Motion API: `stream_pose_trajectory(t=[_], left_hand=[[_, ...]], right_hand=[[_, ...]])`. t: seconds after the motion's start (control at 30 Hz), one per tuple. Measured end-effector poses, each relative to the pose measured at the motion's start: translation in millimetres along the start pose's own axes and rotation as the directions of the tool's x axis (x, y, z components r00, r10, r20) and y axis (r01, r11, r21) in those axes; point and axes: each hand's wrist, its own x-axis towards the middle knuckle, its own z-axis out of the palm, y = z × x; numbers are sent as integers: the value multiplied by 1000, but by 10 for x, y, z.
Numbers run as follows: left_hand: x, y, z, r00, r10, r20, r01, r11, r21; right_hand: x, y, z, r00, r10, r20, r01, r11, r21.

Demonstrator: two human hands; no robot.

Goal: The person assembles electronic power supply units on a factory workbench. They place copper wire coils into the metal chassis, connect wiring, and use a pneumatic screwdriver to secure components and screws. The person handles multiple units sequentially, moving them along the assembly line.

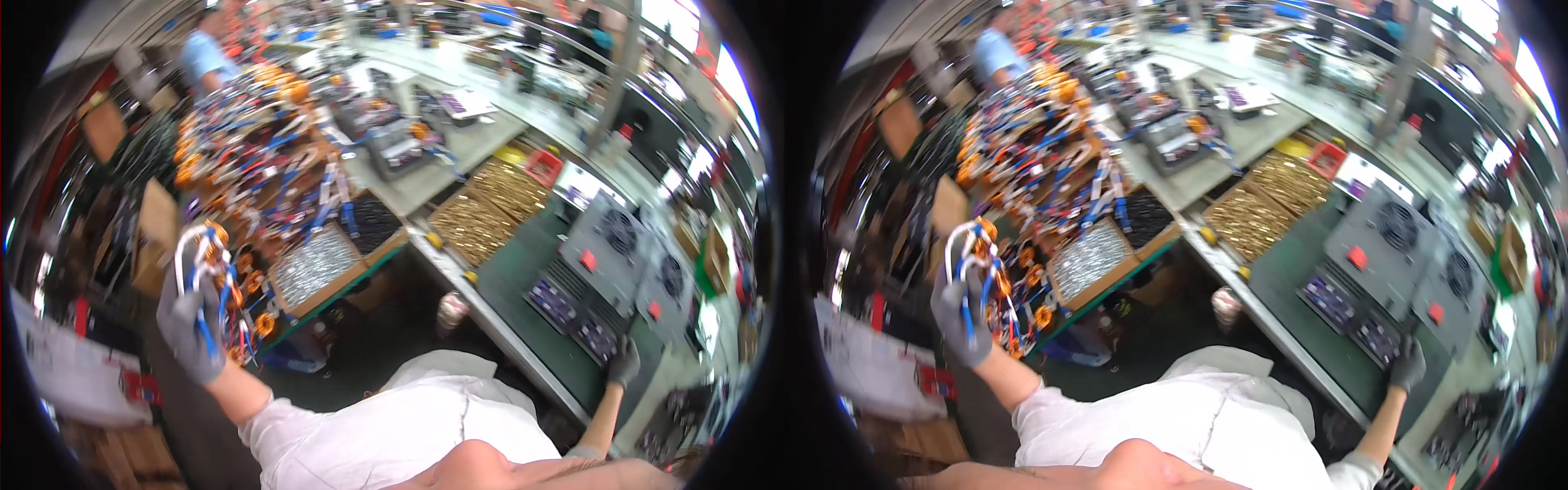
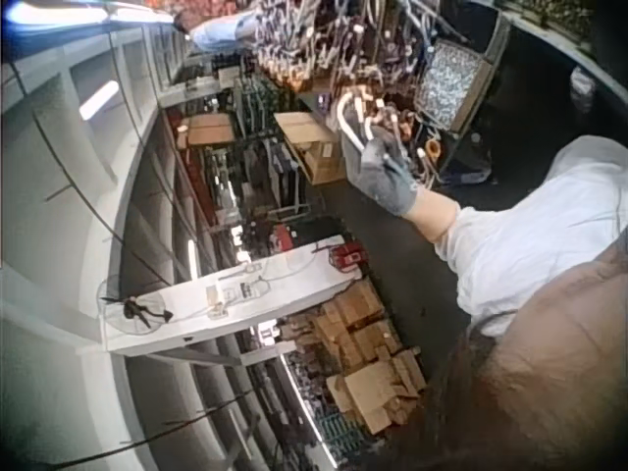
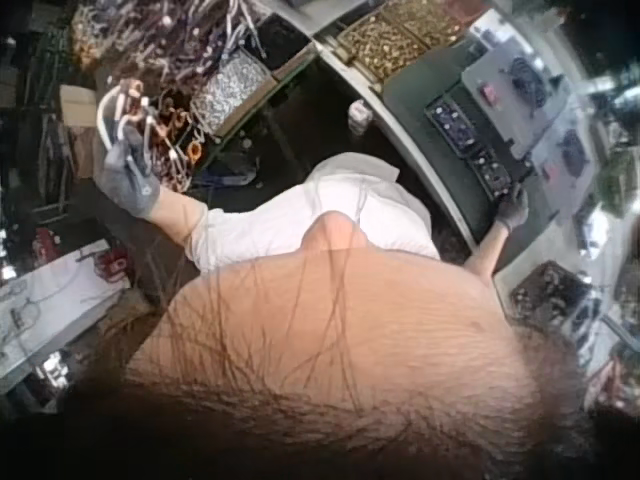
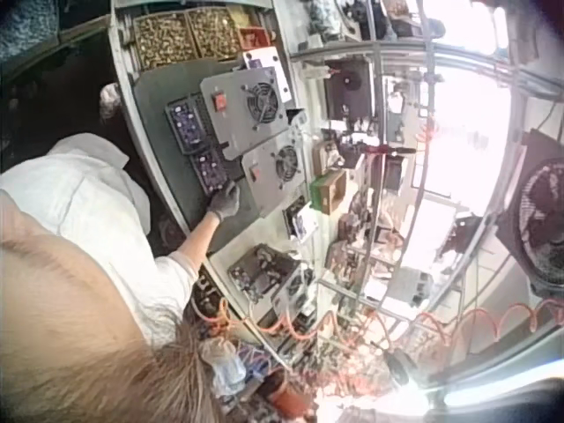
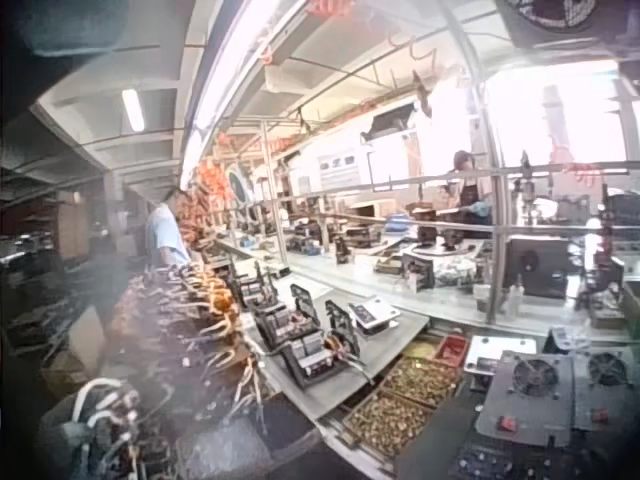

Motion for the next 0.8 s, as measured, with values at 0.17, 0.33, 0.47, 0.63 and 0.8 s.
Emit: stream_pose_trajectory(t=[0.17,0.33,0.47,0.63,0.8], left_hand=[[171,-327,715,728,-436,529,472,879,75],[57,-981,2041,311,-324,894,539,834,115],[16,-1778,2701,-46,-234,971,374,897,234],[-248,-2756,2814,-359,-288,888,112,931,348],[-481,-2224,2646,73,-188,979,-896,418,148]], right_hand=[[-142,21,-91,997,37,-70,-44,993,-112],[-112,-43,-91,995,49,-92,-59,992,-112],[-122,-25,-91,991,72,-110,-87,987,-137],[-138,9,-39,989,48,-138,-67,988,-139],[-119,40,-54,989,70,-130,-90,983,-161]])
